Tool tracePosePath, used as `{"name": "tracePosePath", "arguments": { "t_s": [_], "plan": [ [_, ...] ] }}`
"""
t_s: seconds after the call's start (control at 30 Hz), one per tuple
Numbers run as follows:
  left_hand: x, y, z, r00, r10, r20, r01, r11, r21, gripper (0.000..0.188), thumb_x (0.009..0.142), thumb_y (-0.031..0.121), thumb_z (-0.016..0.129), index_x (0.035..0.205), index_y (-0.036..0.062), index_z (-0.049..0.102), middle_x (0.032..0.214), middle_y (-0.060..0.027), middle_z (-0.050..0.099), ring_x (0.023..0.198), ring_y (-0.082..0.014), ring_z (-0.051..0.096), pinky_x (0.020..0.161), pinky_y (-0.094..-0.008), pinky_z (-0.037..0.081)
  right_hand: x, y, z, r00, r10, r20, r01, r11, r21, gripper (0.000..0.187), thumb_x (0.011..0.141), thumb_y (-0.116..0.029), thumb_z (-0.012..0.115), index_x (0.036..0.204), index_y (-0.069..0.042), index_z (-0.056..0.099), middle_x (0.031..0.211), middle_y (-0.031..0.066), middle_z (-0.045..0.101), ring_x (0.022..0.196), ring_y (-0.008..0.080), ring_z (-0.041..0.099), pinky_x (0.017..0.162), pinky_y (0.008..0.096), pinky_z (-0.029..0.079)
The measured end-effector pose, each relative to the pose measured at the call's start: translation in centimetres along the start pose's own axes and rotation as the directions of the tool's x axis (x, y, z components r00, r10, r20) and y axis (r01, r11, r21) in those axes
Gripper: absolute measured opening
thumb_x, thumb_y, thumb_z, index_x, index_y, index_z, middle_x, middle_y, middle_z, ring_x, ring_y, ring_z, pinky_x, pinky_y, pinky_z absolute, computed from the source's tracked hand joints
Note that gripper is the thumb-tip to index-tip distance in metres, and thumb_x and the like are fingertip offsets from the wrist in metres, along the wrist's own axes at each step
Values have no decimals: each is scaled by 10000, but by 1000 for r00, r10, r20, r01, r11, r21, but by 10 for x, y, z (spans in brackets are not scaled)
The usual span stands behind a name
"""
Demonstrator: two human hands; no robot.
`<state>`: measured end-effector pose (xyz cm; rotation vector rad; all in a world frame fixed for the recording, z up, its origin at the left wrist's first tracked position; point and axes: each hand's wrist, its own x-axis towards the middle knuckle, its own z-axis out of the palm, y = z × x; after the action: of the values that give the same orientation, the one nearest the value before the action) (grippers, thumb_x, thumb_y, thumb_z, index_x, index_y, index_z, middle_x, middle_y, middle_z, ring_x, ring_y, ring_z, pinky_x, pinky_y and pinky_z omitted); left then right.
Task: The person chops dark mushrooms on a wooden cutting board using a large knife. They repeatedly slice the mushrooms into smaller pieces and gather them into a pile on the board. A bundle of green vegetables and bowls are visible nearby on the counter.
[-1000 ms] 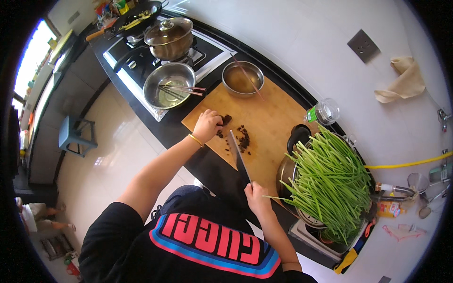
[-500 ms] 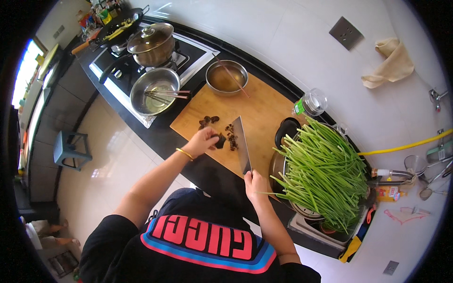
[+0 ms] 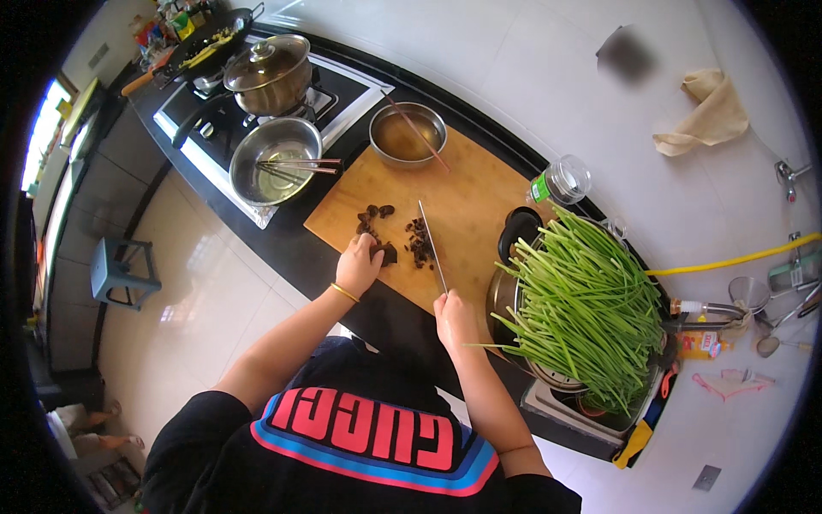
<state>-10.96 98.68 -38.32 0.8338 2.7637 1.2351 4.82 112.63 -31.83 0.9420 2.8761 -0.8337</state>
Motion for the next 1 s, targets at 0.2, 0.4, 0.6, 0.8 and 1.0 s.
{"name": "tracePosePath", "arguments": {
  "t_s": [0.2,0.4,0.6,0.8,1.0],
  "plan": [
    [-1,9,-9,992,-33,-118,13,986,-167,139,763,73,585,874,23,518,883,-157,502,688,-336,549,603,-382,474,-6,3,-9,996,13,-85,-2,992,123,274,856,-194,471,698,30,463,666,273,525,680,466,501,570,486,389],
    [-3,0,-19,927,366,-79,-370,929,-31,130,732,29,594,862,38,594,903,-104,535,765,-284,537,674,-352,463,-23,0,-17,1000,-23,-10,24,995,94,291,853,-234,461,694,7,495,639,260,541,634,450,522,567,502,396],
    [-2,-4,-9,882,471,26,-472,880,56,224,664,1,548,878,46,600,892,-95,563,806,-270,531,728,-345,449,-25,-5,-15,999,-21,44,13,987,159,294,851,-236,473,690,10,487,644,260,535,641,456,512,563,491,396],
    [1,4,5,915,395,78,-399,916,40,236,682,1,531,908,39,588,874,-98,555,803,-269,546,731,-349,448,-21,14,-7,996,30,84,-50,968,246,296,850,-234,476,697,19,484,655,255,539,640,444,519,553,479,394],
    [-6,11,6,914,391,107,-391,920,-23,238,682,2,534,915,24,582,953,-101,530,791,-282,541,712,-350,450,-23,10,-18,997,17,74,-31,981,193,283,848,-237,482,705,6,497,604,245,533,586,439,520,522,490,384]
  ]
}}
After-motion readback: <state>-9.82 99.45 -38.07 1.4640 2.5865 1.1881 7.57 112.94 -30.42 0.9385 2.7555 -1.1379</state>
